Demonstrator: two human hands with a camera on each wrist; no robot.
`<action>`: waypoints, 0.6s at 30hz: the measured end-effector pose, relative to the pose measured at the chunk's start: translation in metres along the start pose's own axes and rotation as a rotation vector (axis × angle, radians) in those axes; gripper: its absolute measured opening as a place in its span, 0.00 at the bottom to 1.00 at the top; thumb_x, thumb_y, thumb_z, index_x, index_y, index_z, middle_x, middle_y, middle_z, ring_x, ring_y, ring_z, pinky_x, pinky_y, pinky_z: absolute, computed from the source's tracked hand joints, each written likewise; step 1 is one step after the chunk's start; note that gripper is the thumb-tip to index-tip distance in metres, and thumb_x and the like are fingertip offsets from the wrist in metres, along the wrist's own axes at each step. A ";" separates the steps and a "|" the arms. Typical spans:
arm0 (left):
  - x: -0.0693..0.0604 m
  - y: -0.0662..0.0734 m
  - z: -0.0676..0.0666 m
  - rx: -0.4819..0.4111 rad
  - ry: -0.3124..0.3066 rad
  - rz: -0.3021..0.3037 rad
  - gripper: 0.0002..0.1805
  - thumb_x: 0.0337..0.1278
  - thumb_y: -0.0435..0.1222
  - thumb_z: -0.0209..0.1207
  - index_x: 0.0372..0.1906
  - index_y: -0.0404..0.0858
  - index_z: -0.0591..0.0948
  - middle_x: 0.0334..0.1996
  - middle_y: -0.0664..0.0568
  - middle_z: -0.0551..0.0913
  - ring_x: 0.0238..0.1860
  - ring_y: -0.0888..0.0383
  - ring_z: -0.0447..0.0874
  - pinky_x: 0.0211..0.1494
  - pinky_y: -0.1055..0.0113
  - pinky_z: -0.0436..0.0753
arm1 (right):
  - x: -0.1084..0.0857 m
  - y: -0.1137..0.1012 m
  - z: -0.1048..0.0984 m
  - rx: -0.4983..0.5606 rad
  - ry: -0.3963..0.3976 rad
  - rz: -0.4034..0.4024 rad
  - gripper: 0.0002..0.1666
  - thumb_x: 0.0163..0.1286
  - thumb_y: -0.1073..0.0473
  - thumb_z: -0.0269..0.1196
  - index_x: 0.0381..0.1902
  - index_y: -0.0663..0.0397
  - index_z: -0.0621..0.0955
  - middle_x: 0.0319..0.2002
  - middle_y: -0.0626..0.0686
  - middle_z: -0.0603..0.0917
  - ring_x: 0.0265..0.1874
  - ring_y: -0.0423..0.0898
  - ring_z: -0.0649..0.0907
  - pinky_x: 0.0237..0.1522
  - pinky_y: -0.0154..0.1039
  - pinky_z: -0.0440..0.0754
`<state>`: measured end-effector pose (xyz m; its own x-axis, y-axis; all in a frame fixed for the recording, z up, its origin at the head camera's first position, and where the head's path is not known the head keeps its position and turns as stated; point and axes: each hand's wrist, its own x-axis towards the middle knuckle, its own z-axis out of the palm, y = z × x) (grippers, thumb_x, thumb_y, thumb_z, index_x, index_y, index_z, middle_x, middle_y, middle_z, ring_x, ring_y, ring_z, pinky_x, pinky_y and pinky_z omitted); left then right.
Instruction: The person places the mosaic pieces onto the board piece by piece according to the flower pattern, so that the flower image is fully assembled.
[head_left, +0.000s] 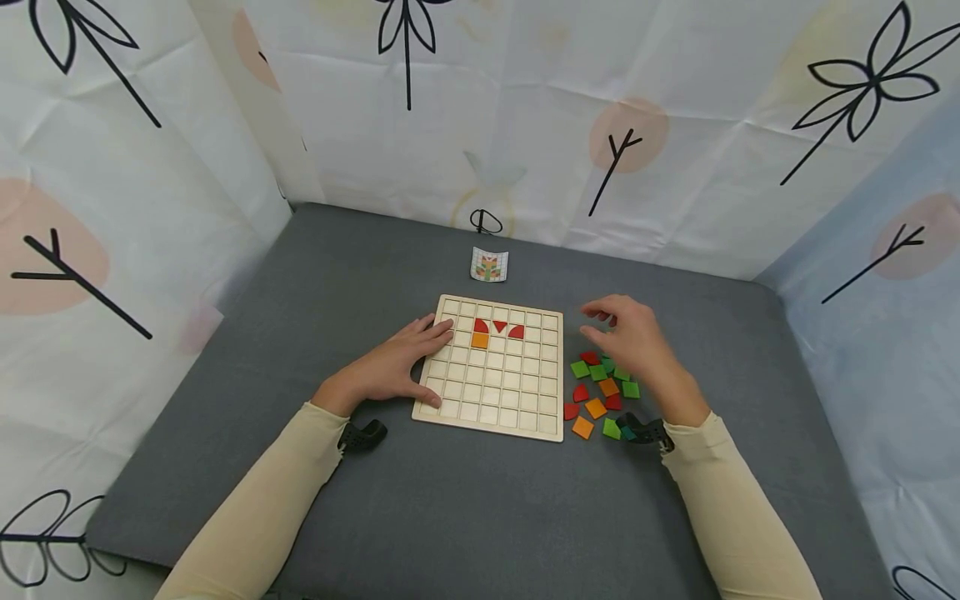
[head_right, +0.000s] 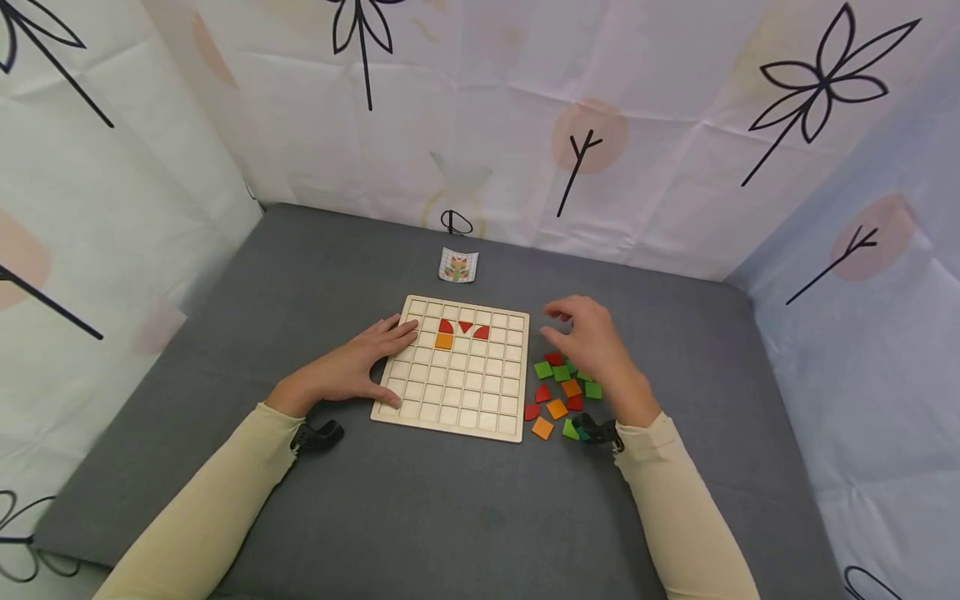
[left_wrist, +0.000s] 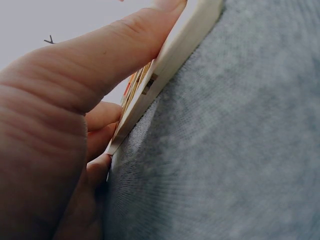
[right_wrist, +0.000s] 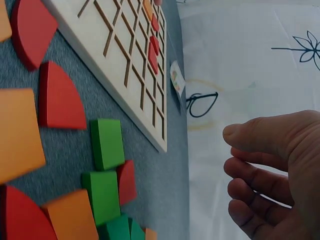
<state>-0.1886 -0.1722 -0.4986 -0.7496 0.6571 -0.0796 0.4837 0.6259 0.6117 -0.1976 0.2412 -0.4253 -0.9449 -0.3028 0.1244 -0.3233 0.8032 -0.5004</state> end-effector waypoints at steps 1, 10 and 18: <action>0.000 0.000 0.000 -0.001 0.000 0.000 0.68 0.50 0.58 0.82 0.89 0.41 0.55 0.89 0.51 0.47 0.88 0.44 0.33 0.84 0.38 0.49 | -0.001 0.001 -0.002 -0.008 0.003 0.004 0.18 0.76 0.64 0.72 0.60 0.63 0.88 0.55 0.64 0.86 0.50 0.62 0.81 0.51 0.60 0.81; -0.001 0.001 0.000 -0.004 -0.003 0.002 0.68 0.51 0.57 0.82 0.89 0.41 0.55 0.89 0.51 0.47 0.88 0.44 0.33 0.84 0.38 0.49 | -0.006 0.014 -0.014 -0.041 0.012 0.014 0.18 0.75 0.66 0.73 0.60 0.65 0.87 0.55 0.66 0.85 0.49 0.64 0.81 0.50 0.62 0.81; -0.001 0.000 0.001 -0.004 0.001 0.001 0.68 0.51 0.58 0.82 0.89 0.42 0.54 0.89 0.51 0.46 0.88 0.44 0.33 0.84 0.37 0.49 | -0.008 0.021 -0.020 -0.053 0.011 0.049 0.18 0.75 0.65 0.73 0.60 0.65 0.87 0.56 0.66 0.85 0.49 0.64 0.81 0.50 0.62 0.81</action>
<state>-0.1877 -0.1728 -0.4994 -0.7494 0.6575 -0.0780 0.4830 0.6234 0.6149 -0.1973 0.2707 -0.4195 -0.9601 -0.2569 0.1106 -0.2786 0.8431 -0.4600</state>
